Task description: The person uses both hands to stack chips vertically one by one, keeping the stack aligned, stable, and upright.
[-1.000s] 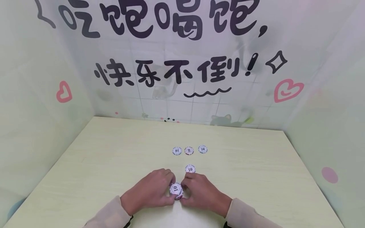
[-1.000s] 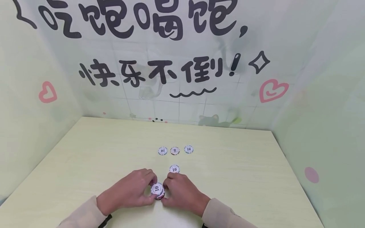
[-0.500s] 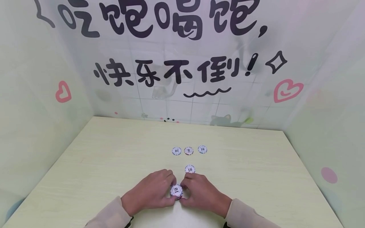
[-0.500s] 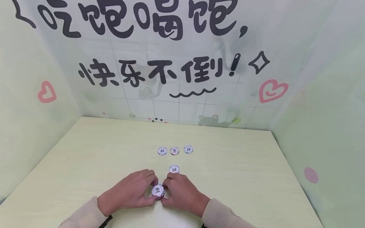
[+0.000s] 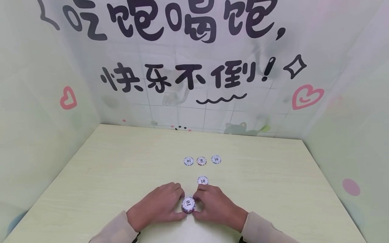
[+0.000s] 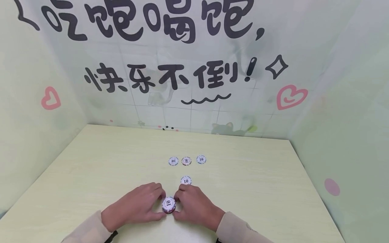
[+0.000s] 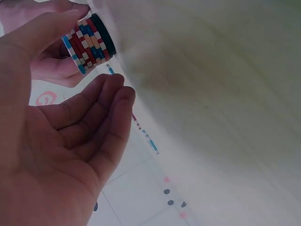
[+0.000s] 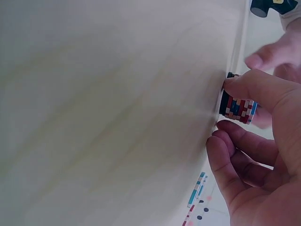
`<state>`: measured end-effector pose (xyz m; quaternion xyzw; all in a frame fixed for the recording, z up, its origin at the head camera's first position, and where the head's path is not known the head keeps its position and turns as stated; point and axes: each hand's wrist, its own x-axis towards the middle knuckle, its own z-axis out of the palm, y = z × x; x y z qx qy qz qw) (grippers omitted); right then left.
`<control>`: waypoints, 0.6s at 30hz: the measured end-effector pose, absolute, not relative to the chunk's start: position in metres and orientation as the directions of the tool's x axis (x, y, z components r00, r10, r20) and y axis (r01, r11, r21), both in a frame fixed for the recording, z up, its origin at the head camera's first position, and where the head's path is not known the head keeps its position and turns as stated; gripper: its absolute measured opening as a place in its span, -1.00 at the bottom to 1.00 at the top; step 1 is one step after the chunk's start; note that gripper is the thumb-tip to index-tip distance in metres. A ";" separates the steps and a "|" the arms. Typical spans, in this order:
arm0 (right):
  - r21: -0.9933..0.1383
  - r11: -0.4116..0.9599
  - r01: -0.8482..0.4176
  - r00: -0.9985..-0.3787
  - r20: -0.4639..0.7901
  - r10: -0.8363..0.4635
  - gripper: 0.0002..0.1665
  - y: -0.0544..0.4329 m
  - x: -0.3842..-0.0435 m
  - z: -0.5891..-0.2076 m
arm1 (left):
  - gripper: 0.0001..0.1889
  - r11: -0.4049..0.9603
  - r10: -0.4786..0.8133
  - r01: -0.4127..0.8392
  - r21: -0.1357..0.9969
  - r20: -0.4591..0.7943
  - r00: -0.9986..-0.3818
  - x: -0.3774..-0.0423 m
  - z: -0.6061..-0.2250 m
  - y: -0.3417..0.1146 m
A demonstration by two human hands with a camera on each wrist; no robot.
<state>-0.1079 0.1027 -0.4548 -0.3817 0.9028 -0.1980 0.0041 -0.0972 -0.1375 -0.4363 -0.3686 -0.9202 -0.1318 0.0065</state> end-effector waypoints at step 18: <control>-0.398 0.668 -0.629 -0.766 0.165 -0.622 -0.73 0.130 -0.133 -0.454 | -0.60 0.713 0.660 0.673 0.197 0.134 -0.739 -0.085 -0.445 -0.136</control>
